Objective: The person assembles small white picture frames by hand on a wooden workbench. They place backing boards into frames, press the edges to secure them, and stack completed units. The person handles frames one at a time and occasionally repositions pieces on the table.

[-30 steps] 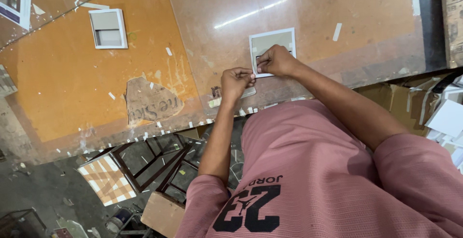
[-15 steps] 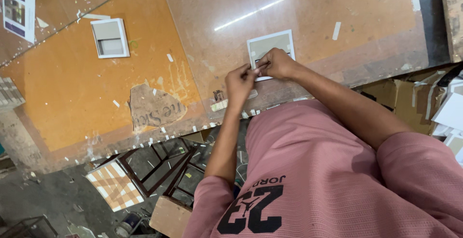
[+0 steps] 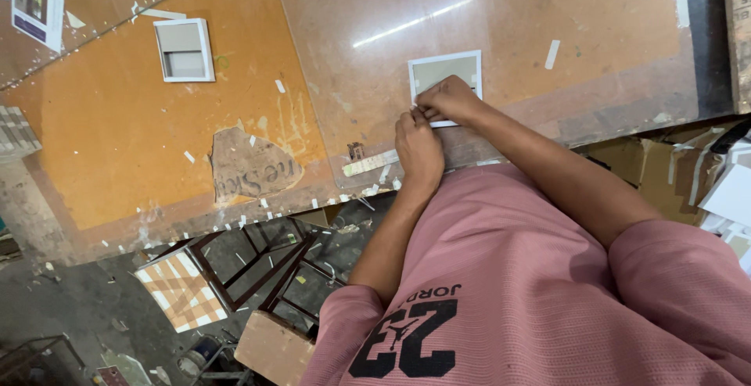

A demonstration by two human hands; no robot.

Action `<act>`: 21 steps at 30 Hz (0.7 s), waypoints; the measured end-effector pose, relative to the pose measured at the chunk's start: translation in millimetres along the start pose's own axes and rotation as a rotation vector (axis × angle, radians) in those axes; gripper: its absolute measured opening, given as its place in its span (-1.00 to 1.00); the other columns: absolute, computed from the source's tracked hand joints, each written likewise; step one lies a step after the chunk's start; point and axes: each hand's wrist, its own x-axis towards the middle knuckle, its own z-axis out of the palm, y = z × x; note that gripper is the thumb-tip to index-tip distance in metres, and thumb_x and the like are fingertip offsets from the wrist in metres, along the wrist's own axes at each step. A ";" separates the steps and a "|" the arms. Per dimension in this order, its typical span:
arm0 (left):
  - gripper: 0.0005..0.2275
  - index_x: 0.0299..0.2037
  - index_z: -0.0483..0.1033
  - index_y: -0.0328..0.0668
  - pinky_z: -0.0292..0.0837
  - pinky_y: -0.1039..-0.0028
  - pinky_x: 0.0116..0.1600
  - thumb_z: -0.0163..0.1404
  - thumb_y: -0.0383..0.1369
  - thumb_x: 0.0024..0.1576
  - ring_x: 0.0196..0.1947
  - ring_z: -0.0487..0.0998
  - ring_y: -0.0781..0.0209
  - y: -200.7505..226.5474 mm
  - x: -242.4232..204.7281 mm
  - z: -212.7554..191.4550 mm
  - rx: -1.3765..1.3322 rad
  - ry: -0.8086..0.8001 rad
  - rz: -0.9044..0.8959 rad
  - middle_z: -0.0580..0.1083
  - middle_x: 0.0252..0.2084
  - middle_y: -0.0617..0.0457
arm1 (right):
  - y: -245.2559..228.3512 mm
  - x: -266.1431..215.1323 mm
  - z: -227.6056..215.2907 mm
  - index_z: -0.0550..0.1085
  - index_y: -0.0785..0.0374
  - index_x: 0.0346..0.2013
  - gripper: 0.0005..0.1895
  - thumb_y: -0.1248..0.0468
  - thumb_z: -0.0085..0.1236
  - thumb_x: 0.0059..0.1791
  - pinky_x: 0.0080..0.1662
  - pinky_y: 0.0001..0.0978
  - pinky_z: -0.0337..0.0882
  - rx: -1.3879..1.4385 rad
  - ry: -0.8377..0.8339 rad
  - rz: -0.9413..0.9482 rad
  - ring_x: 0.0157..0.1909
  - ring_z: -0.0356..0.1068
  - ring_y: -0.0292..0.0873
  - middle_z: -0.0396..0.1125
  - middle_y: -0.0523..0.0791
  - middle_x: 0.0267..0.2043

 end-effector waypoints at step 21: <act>-0.89 -0.28 0.67 -0.44 0.38 0.56 -0.50 0.19 -0.48 0.10 -0.61 0.47 0.41 -76.6 17.9 -4.0 -0.797 -0.254 -0.520 0.55 -0.54 0.05 | 17.4 8.0 12.3 0.57 0.54 -0.25 -0.86 0.46 0.28 -0.05 -0.29 -0.44 0.59 -0.179 0.085 -0.147 -0.38 0.54 -0.22 0.53 0.04 -0.34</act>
